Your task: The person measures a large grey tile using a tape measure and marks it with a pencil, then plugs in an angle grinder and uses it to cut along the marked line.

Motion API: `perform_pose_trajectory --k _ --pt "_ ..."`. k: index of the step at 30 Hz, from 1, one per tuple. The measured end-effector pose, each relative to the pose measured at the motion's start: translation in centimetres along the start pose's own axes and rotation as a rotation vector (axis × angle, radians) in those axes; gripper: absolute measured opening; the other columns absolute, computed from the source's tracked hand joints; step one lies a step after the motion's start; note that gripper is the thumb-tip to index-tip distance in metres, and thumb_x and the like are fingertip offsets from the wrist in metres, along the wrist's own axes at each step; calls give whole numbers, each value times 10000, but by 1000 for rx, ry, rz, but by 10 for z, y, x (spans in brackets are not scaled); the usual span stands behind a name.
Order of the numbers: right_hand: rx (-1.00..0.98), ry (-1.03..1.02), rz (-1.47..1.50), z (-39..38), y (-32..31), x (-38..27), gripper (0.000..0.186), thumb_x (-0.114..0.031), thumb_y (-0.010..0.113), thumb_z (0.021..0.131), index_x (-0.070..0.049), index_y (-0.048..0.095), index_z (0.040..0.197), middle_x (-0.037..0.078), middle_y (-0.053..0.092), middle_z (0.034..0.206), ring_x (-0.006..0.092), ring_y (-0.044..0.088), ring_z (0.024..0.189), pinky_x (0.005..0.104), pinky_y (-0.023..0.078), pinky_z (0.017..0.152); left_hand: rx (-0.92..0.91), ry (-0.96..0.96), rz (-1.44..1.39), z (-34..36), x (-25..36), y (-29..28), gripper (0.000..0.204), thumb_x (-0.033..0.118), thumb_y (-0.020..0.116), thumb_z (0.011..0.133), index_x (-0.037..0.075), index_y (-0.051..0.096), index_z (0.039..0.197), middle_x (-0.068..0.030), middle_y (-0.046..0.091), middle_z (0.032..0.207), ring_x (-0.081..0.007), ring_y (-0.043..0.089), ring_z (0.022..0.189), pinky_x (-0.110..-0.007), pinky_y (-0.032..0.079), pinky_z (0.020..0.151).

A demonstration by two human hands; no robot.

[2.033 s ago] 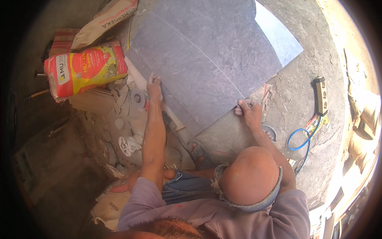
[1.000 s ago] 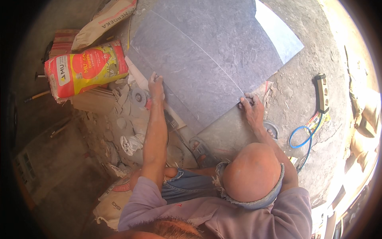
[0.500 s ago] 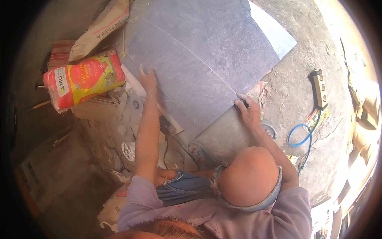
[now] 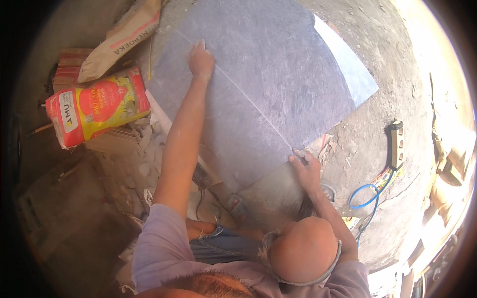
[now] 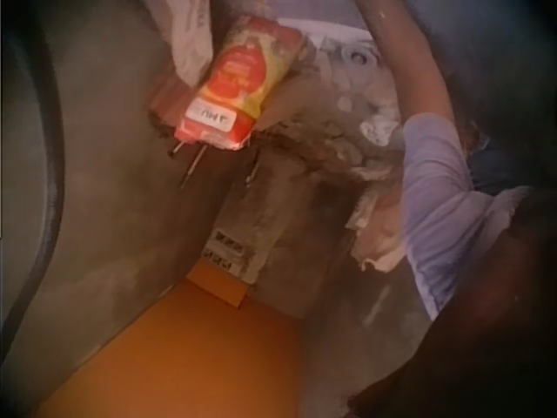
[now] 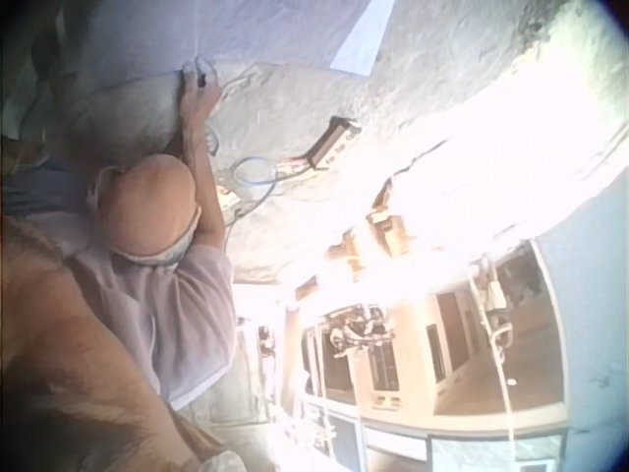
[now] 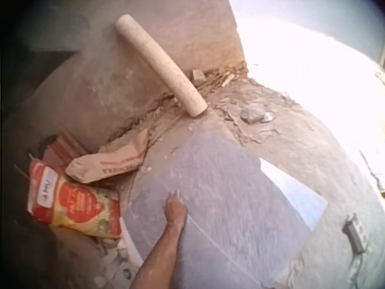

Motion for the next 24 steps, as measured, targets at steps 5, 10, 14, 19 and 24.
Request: perform_pose_trajectory --k 5,10,14,19,24 --pt "62 -130 -3 3 -3 5 307 -150 738 836 7 671 1092 4 634 857 85 541 772 229 437 720 -4 54 33 1 11 4 425 58 453 887 -45 501 1297 -164 466 1393 -307 342 1361 -453 153 1168" --pt "45 -85 12 1 -1 -3 292 -135 721 840 17 669 1083 66 662 953 133 585 882 264 453 808 -14 81 39 4 11 2 393 27 461 872 -49 533 1251 -174 500 1349 -301 388 1322 -463 177 1162" --pt "23 -25 16 1 0 1 278 -119 705 844 26 664 1077 120 684 1038 169 620 971 290 467 870 54 101 48 5 7 3 375 22 473 862 -46 551 1222 -174 517 1322 -300 411 1297 -472 192 1156" --pt "48 -35 19 0 -4 4 276 -123 708 843 22 666 1075 113 683 1032 162 616 965 286 466 865 54 112 5 6 17 5 374 3 498 837 -49 563 1201 -178 532 1294 -303 427 1281 -482 211 1147" --pt "33 -27 26 1 -1 7 281 -138 708 845 17 668 1076 114 682 1037 163 615 970 287 463 864 95 109 -22 7 11 3 373 -3 499 830 -57 567 1194 -189 540 1289 -304 439 1276 -486 238 1133"
Point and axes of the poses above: each hand's wrist, its own z-axis towards the middle knuckle, its own y-axis out of the palm, x = y × z, the point moved 6 cm from there along z, towards the middle knuckle
